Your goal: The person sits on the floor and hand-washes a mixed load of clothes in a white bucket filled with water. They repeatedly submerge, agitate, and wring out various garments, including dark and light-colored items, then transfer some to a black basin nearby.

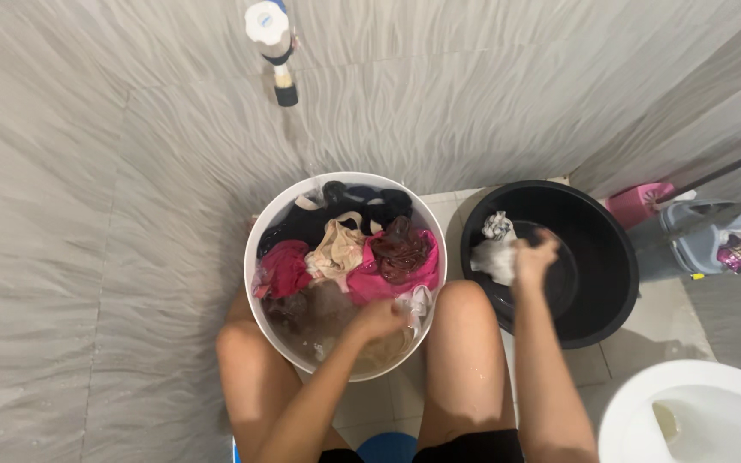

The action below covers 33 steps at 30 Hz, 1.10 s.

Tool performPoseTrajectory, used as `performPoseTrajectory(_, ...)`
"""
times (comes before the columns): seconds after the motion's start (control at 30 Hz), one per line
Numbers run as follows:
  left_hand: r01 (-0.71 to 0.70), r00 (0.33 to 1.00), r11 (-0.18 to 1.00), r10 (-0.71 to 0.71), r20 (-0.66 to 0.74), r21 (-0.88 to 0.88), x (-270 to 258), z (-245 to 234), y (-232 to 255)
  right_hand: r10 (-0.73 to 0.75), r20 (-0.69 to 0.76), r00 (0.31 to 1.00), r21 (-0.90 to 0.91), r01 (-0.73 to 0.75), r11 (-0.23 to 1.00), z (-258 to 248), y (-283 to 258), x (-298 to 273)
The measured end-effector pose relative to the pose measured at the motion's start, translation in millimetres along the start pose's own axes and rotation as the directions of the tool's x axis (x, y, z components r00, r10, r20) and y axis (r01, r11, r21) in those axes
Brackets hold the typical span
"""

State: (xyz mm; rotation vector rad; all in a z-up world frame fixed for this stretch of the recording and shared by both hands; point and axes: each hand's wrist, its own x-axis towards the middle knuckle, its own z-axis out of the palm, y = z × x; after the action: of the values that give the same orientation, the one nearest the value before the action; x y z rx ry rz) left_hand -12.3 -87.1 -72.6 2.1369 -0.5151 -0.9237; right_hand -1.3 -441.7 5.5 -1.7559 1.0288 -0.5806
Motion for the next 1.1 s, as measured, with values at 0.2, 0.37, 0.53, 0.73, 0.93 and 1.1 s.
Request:
performPoseTrajectory(0.2,-0.057,0.996,0.986,0.068,-0.065,0.155,-35.5,28.3,-22.3,-0.601,0.292,0.744,0.212,0.562,0.799,30.8,-54.0,-78.3)
performPoseTrajectory(0.37,0.175,0.955,0.972,-0.207,-0.212,-0.157,-82.8,-32.1,23.5,-0.411,0.684,0.602,0.461,0.079,0.884,22.2,-114.7,-133.1)
performPoseTrajectory(0.53,-0.113,0.824,0.951,-0.072,-0.562,-0.287,-137.6,-115.8,113.9,-0.213,0.973,0.084,0.228,-0.272,0.935,48.9,-96.0,-198.3)
performPoseTrajectory(0.73,-0.664,0.743,0.196,0.069,-0.665,-0.721,-184.7,-153.5,116.1,-0.318,0.945,0.076,0.302,-0.577,0.759,83.2,-42.8,-244.6)
performPoseTrajectory(0.93,-0.222,0.947,-0.267,-0.288,-0.142,-0.938,-132.3,-109.4,25.9,-0.123,0.866,0.484,0.387,-0.493,0.779,116.9,-65.1,-318.4)
performPoseTrajectory(1.1,-0.180,0.923,-0.540,0.196,-0.331,-0.822,-60.8,-49.8,-35.3,-0.705,0.476,0.525,0.509,0.489,0.708,139.5,-67.4,-343.6)
